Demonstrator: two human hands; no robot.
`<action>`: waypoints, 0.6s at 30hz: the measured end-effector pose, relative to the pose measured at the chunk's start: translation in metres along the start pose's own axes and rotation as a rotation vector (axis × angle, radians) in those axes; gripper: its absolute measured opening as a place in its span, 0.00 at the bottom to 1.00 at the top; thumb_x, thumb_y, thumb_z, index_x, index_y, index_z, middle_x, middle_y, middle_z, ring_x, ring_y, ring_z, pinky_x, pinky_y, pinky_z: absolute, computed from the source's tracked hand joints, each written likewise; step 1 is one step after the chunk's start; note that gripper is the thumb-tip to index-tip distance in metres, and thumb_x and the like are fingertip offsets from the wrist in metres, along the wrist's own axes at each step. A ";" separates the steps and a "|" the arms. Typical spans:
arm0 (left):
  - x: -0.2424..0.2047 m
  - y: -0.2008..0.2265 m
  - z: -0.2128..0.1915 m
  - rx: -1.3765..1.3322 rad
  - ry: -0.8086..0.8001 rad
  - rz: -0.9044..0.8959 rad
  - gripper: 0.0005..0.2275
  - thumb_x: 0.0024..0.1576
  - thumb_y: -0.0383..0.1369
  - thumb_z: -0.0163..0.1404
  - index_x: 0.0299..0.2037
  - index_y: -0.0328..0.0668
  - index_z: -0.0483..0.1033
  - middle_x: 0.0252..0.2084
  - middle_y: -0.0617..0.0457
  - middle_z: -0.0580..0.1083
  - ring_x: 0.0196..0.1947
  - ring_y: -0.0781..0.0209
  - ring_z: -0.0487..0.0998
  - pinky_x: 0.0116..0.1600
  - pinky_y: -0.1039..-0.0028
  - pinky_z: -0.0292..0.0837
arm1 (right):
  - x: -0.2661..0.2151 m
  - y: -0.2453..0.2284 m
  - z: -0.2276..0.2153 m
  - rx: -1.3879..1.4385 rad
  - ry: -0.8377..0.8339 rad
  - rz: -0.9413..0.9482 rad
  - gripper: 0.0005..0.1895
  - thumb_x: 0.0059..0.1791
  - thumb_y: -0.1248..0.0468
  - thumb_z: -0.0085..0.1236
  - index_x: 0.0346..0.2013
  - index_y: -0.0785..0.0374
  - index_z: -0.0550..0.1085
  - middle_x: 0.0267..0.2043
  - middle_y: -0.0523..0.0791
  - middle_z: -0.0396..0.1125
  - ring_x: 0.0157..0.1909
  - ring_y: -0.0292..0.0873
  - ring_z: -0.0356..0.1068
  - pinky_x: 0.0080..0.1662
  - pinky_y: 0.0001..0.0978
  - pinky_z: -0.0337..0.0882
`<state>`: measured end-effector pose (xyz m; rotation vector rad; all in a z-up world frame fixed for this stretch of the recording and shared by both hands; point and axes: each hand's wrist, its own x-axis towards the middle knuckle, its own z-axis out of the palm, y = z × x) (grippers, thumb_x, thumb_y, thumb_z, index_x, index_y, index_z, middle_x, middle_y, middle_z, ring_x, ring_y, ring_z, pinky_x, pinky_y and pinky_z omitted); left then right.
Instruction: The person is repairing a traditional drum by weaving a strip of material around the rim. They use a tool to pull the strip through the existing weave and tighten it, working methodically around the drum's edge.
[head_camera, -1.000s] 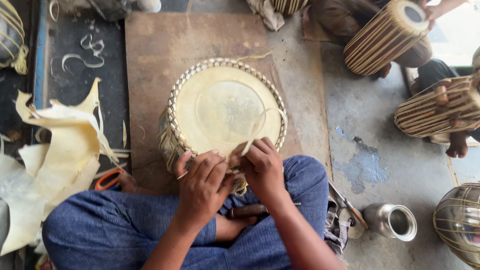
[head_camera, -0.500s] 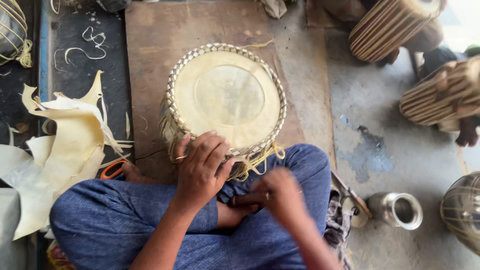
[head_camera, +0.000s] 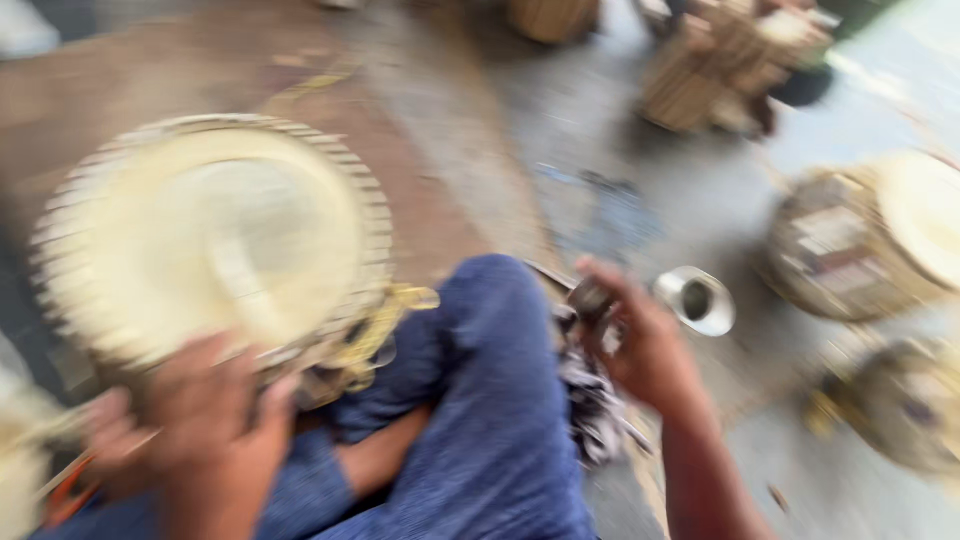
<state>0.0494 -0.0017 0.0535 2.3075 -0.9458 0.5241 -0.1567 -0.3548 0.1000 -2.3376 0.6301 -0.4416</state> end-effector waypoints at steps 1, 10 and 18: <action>-0.008 -0.009 0.000 0.157 -0.063 0.011 0.19 0.47 0.38 0.61 0.48 0.39 0.79 0.58 0.42 0.72 0.64 0.41 0.70 0.71 0.49 0.60 | 0.002 0.012 -0.024 0.017 0.112 -0.046 0.32 0.42 0.73 0.63 0.60 0.54 0.68 0.45 0.41 0.74 0.39 0.36 0.72 0.38 0.30 0.74; -0.068 -0.130 0.066 -0.613 -0.262 -0.143 0.40 0.47 0.44 0.64 0.69 0.35 0.63 0.61 0.33 0.71 0.59 0.45 0.77 0.64 0.55 0.73 | -0.008 0.209 -0.071 -0.074 0.600 0.348 0.21 0.42 0.72 0.66 0.47 0.57 0.71 0.46 0.42 0.75 0.46 0.40 0.75 0.49 0.33 0.73; 0.027 -0.032 -0.103 -0.037 -0.116 -0.127 0.17 0.54 0.30 0.63 0.52 0.32 0.79 0.55 0.41 0.79 0.53 0.49 0.81 0.53 0.66 0.74 | -0.026 0.295 -0.052 -0.491 0.375 0.047 0.16 0.51 0.60 0.65 0.53 0.57 0.78 0.63 0.46 0.67 0.66 0.52 0.69 0.63 0.44 0.70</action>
